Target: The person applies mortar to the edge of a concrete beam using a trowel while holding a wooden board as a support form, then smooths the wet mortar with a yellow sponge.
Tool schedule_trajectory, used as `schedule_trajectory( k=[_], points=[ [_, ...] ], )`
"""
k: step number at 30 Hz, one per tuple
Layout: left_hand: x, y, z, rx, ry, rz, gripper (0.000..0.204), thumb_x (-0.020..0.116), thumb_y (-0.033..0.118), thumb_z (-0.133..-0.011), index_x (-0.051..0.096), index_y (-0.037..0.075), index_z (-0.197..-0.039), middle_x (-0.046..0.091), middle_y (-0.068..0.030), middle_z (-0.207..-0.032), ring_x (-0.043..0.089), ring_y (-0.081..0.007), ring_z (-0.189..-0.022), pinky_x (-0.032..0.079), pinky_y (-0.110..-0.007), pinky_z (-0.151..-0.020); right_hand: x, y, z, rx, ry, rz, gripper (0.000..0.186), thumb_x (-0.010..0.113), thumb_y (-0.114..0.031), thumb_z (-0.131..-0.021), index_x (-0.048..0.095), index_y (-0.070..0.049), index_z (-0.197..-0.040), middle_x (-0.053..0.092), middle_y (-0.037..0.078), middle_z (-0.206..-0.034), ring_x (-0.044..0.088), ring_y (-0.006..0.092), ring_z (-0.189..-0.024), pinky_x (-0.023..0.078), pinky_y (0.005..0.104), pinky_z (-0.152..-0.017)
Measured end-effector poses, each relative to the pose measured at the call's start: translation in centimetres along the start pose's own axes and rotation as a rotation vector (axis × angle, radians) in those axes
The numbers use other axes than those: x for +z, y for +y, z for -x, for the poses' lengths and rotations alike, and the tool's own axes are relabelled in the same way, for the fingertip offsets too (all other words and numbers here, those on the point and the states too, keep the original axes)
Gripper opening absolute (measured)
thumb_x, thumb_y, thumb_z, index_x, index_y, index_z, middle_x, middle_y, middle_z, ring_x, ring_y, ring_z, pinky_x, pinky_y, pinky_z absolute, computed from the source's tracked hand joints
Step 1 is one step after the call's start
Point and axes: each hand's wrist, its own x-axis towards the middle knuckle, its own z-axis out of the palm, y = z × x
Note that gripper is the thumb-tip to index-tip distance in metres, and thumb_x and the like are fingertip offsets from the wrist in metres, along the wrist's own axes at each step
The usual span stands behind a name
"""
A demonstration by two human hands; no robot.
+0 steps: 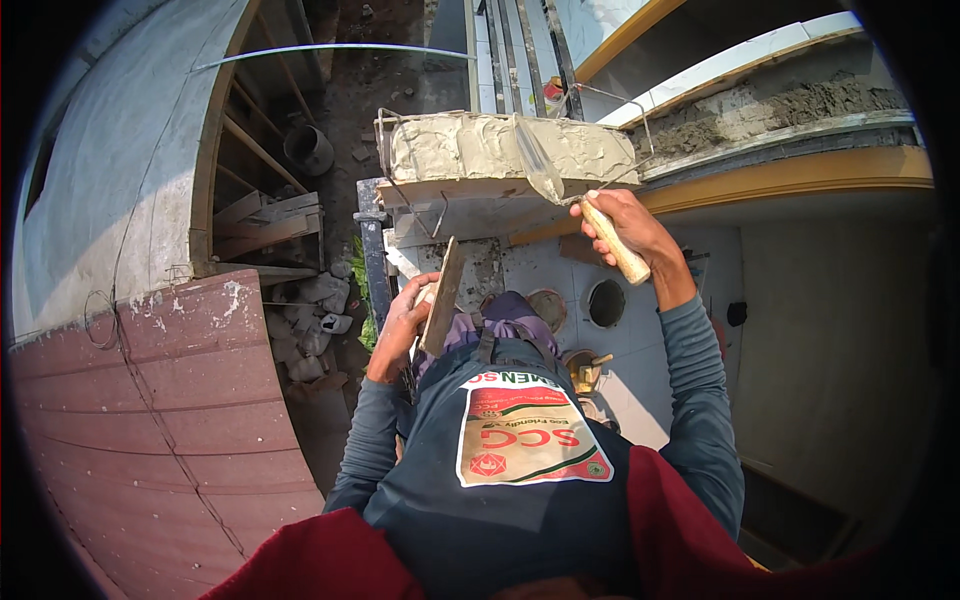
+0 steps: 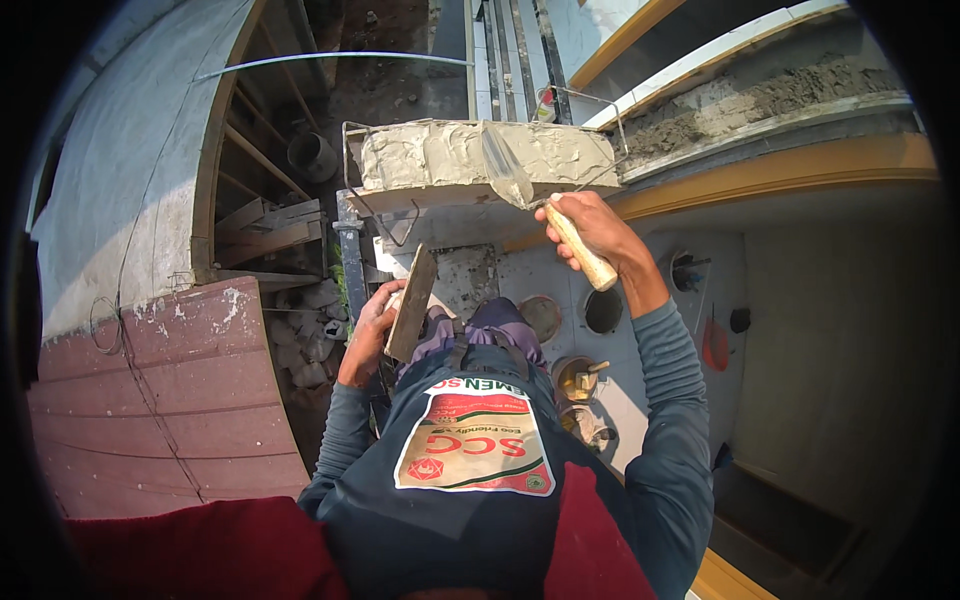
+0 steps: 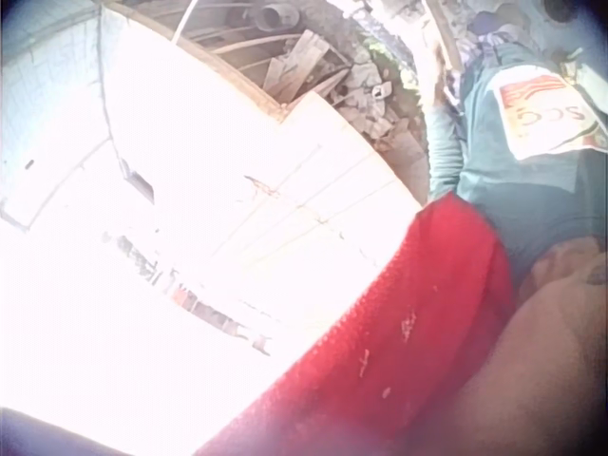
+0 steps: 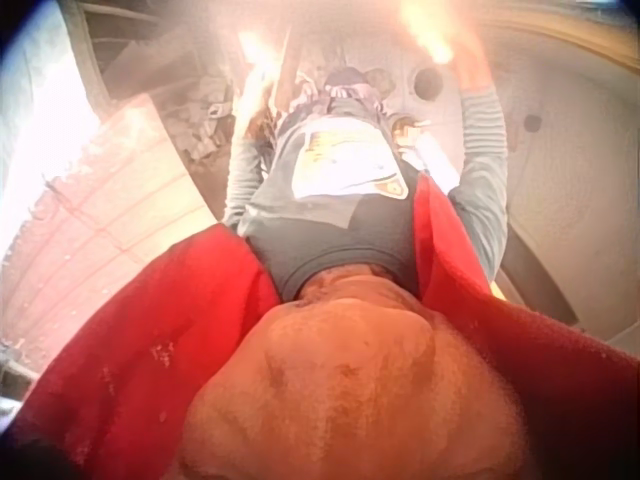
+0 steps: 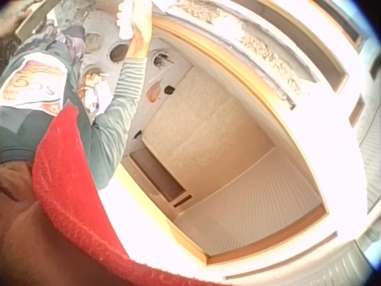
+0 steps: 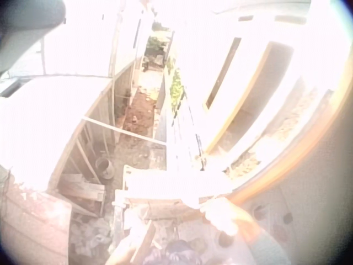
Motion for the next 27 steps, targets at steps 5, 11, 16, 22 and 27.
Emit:
schedule_trajectory(
  k=[5, 11, 16, 22, 27],
  points=[
    [0.3, 0.4, 0.2, 0.019, -0.007, 0.012, 0.039, 0.050, 0.016, -0.094, 0.051, 0.007, -0.132, 0.058, -0.0026, -0.105, 0.056, -0.0094, -0.088, 0.045, -0.023, -0.077, 2.8, -0.7, -1.7, -0.058, -0.072, 0.117, 0.035, 0.043, -0.031, -0.101, 0.056, 0.001, -0.102, 0.054, 0.004, -0.070, 0.052, 0.0100, -0.048, 0.045, 0.0263, -0.037],
    [-0.3, -0.3, 0.1, 0.029, -0.023, -0.015, 0.043, 0.053, 0.018, -0.095, 0.046, 0.004, -0.135, 0.063, -0.0077, -0.111, 0.064, -0.0139, -0.092, 0.050, -0.026, -0.080, 5.6, -2.2, -1.9, -0.085, -0.109, 0.255, 0.036, 0.044, -0.032, -0.099, 0.057, 0.001, -0.099, 0.055, 0.003, -0.069, 0.052, 0.0094, -0.046, 0.045, 0.0263, -0.037],
    [0.0, 0.8, 1.1, 0.015, 0.017, 0.040, 0.038, 0.050, 0.016, -0.094, 0.052, 0.006, -0.131, 0.059, -0.0035, -0.103, 0.056, -0.0097, -0.088, 0.046, -0.023, -0.078, 4.4, -2.9, -1.1, -0.118, -0.090, 0.407, 0.035, 0.043, -0.033, -0.100, 0.057, 0.000, -0.099, 0.054, 0.002, -0.069, 0.051, 0.0084, -0.046, 0.045, 0.0258, -0.037],
    [-0.4, 0.4, 0.8, 0.050, 0.023, -0.017, 0.044, 0.051, 0.016, -0.092, 0.048, 0.005, -0.134, 0.063, -0.0071, -0.108, 0.063, -0.0134, -0.090, 0.050, -0.026, -0.079, 2.6, -3.8, -2.9, -0.047, -0.116, 0.395, 0.033, 0.043, -0.032, -0.098, 0.057, -0.002, -0.100, 0.054, 0.001, -0.068, 0.051, 0.0078, -0.046, 0.043, 0.0246, -0.037],
    [-0.5, -0.4, 0.3, 0.048, 0.006, -0.034, 0.044, 0.053, 0.019, -0.092, 0.048, 0.006, -0.134, 0.063, -0.0072, -0.107, 0.063, -0.0127, -0.087, 0.050, -0.026, -0.077, 4.0, -4.0, -2.6, -0.027, -0.188, 0.584, 0.040, 0.041, -0.039, -0.099, 0.058, -0.003, -0.100, 0.053, 0.001, -0.067, 0.051, 0.0089, -0.045, 0.043, 0.0248, -0.036]
  ],
)
